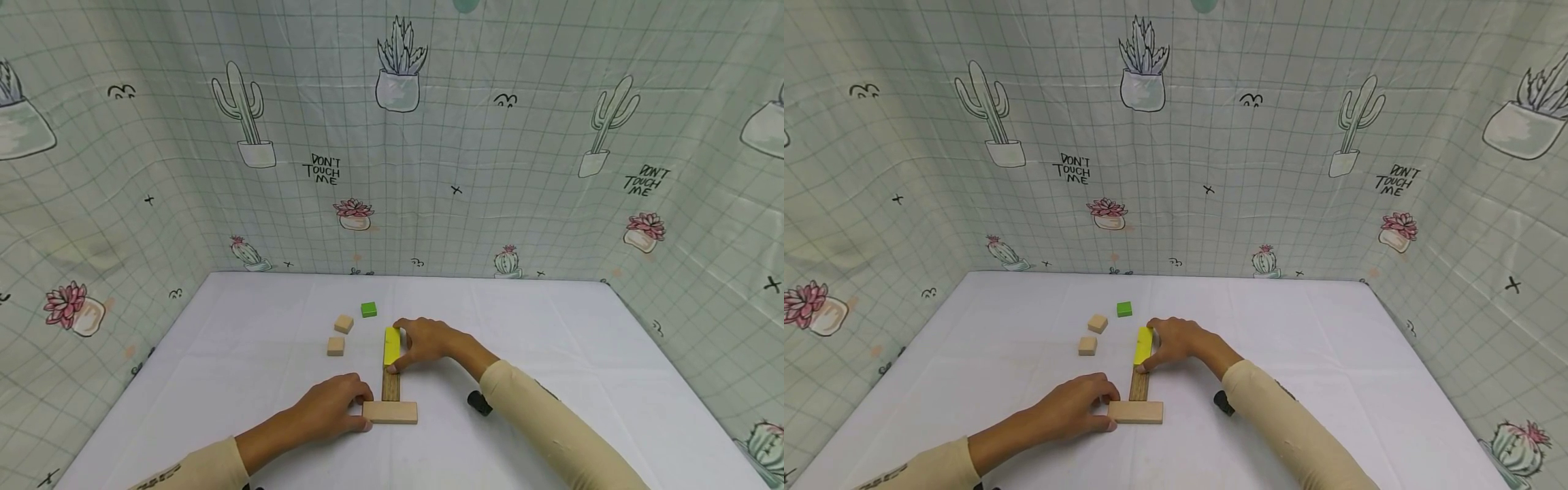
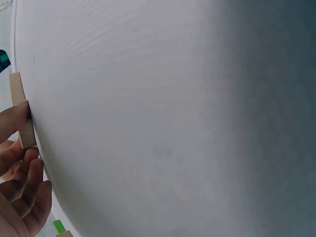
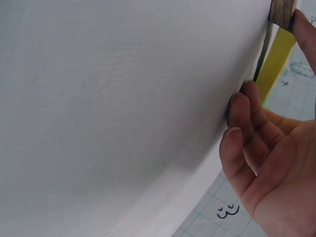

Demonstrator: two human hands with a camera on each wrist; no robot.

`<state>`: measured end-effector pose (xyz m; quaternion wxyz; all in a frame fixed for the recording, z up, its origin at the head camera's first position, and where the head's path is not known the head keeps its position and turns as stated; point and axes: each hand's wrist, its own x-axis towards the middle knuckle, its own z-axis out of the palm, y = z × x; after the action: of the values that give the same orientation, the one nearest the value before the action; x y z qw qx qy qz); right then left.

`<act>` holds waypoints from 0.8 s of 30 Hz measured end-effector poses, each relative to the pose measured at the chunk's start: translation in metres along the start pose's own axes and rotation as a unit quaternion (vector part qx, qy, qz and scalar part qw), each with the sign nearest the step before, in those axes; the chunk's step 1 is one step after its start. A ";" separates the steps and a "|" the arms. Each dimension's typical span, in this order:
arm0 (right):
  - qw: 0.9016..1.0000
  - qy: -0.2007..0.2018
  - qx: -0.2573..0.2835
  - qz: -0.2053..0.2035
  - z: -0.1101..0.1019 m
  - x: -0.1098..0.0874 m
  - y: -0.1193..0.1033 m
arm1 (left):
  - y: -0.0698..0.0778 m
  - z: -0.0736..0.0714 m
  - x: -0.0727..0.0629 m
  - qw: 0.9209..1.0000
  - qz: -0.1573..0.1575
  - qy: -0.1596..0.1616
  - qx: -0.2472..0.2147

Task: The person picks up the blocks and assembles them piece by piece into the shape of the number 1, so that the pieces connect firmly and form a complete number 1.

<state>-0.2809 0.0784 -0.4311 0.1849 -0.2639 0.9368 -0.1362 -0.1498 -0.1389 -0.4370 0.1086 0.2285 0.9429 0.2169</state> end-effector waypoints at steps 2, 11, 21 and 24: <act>1.000 0.001 -0.001 -0.002 0.000 0.000 0.001 | 0.000 0.000 0.000 1.000 -0.001 0.000 0.000; 1.000 0.006 -0.002 -0.015 0.002 0.001 0.002 | 0.000 -0.001 -0.001 1.000 0.002 -0.002 -0.004; 1.000 0.006 0.003 -0.016 0.002 0.000 0.002 | 0.000 -0.001 -0.001 1.000 0.002 -0.001 -0.007; 1.000 0.006 0.002 -0.018 0.001 0.000 0.002 | 0.000 -0.001 -0.002 1.000 0.005 0.002 -0.007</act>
<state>-0.2810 0.0798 -0.4326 0.1771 -0.2799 0.9327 -0.1429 -0.1488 -0.1401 -0.4363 0.1074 0.2318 0.9405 0.2240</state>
